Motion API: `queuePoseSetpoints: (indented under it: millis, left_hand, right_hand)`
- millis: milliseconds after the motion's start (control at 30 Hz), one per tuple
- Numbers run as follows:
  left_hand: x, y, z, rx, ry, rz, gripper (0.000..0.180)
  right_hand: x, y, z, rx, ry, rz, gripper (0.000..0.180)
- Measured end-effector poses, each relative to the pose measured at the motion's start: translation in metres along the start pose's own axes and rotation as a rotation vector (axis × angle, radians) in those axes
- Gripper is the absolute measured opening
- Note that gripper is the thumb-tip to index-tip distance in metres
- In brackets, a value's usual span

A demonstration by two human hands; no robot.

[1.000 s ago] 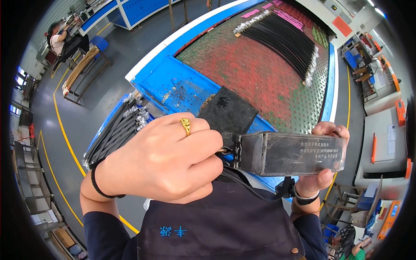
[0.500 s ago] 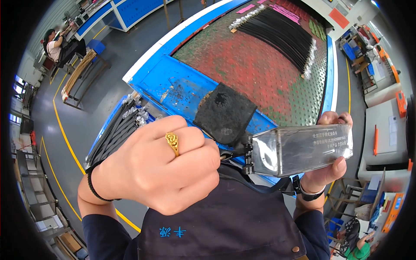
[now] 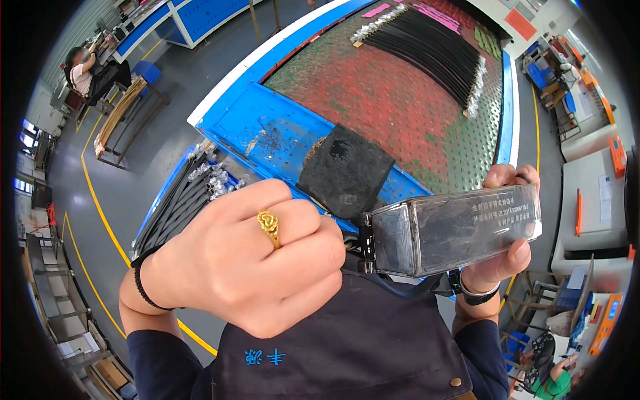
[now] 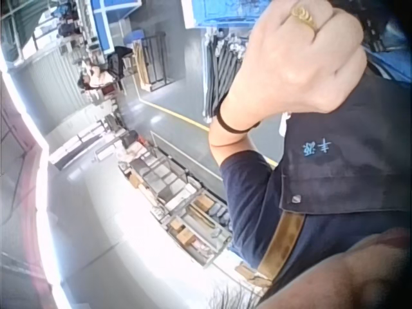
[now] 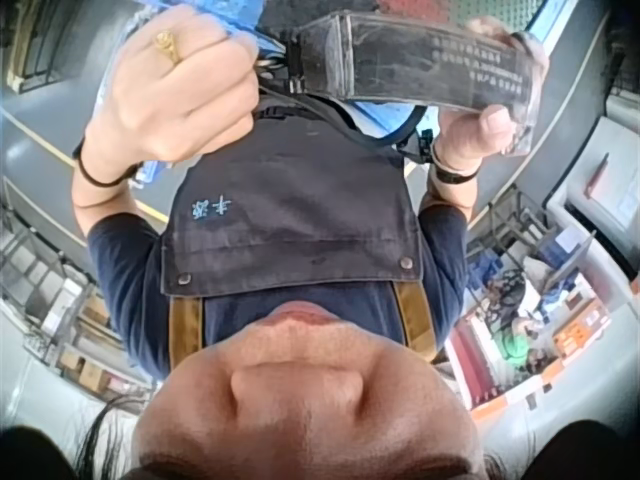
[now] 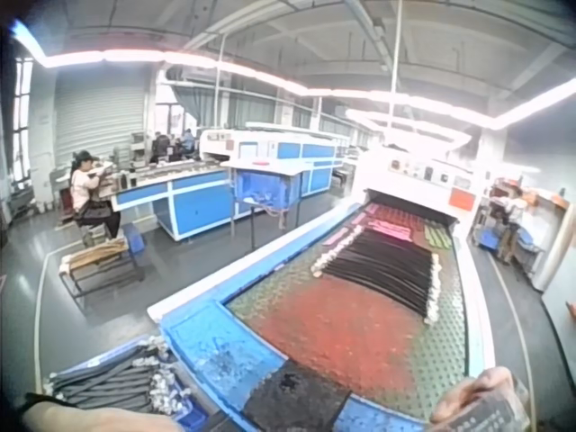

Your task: The person repeatedly picks up black cables from a pile on a blue workbench and inserts their ends into a transparent rectangular device. The person manipulates the cable and the device with both hands, then places the assembled unit onto a red perforated surface. This process is repeated multiple times throughout the video.

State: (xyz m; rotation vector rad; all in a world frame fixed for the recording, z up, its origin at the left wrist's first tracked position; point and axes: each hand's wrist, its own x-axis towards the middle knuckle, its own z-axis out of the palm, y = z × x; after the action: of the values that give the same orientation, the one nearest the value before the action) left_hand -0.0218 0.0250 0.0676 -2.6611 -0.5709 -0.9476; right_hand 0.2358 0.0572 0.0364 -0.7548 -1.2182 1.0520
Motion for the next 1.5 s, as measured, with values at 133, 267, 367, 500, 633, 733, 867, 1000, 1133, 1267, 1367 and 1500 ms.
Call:
queuePoseSetpoints:
  millis: [133, 267, 367, 500, 633, 733, 867, 1000, 1133, 1267, 1367, 1500]
  left_hand:
    - [-0.001, -0.001, -0.002, 0.017, -0.017, 0.005, 0.018]
    - [-0.004, -0.002, 0.0, 0.016, 0.014, -0.011, 0.017]
    - [-0.008, -0.003, 0.002, 0.006, 0.03, -0.041, 0.014]
    - [-0.016, 0.0, -0.004, -0.072, -0.016, -0.141, 0.012]
    - [-0.033, 0.0, -0.008, -0.148, -0.092, -0.336, 0.017]
    - [-0.045, 0.005, -0.012, -0.116, -0.104, -0.442, 0.02]
    - [-0.046, 0.007, -0.007, -0.069, -0.062, -0.468, 0.022]
    - [-0.046, 0.009, 0.001, -0.005, -0.062, -0.475, 0.024]
    - [-0.045, 0.009, 0.009, 0.009, -0.043, -0.448, 0.023]
    - [-0.044, 0.01, 0.015, 0.02, -0.077, -0.449, 0.023]
    - [-0.04, 0.006, 0.02, 0.006, -0.078, -0.417, 0.023]
    - [-0.034, 0.006, 0.026, -0.018, -0.09, -0.381, 0.023]
  right_hand:
    - [0.001, 0.0, -0.005, -0.045, 0.001, 0.013, 0.087]
    - [0.001, 0.004, -0.017, -0.113, 0.031, -0.031, 0.087]
    - [0.003, 0.009, -0.033, 0.076, 0.106, -0.107, 0.079]
    - [0.022, 0.016, -0.065, 0.722, -0.198, -0.177, 0.058]
    - [0.044, 0.068, -0.078, 0.27, 0.139, -0.059, 0.051]
    - [0.042, 0.136, -0.083, 0.213, 0.155, 0.228, 0.046]
    - [0.017, 0.22, -0.06, 0.281, 0.084, 0.416, 0.042]
    - [0.011, 0.229, -0.038, 0.009, 0.033, 0.417, 0.044]
    - [0.003, 0.249, -0.08, -0.857, -0.034, 0.112, 0.049]
    - [-0.032, 0.196, -0.084, -1.046, -0.286, -0.194, 0.038]
    - [-0.074, 0.177, -0.081, -1.283, -0.635, -0.169, 0.026]
    - [-0.089, 0.175, -0.087, -1.234, -0.627, -0.107, 0.022]
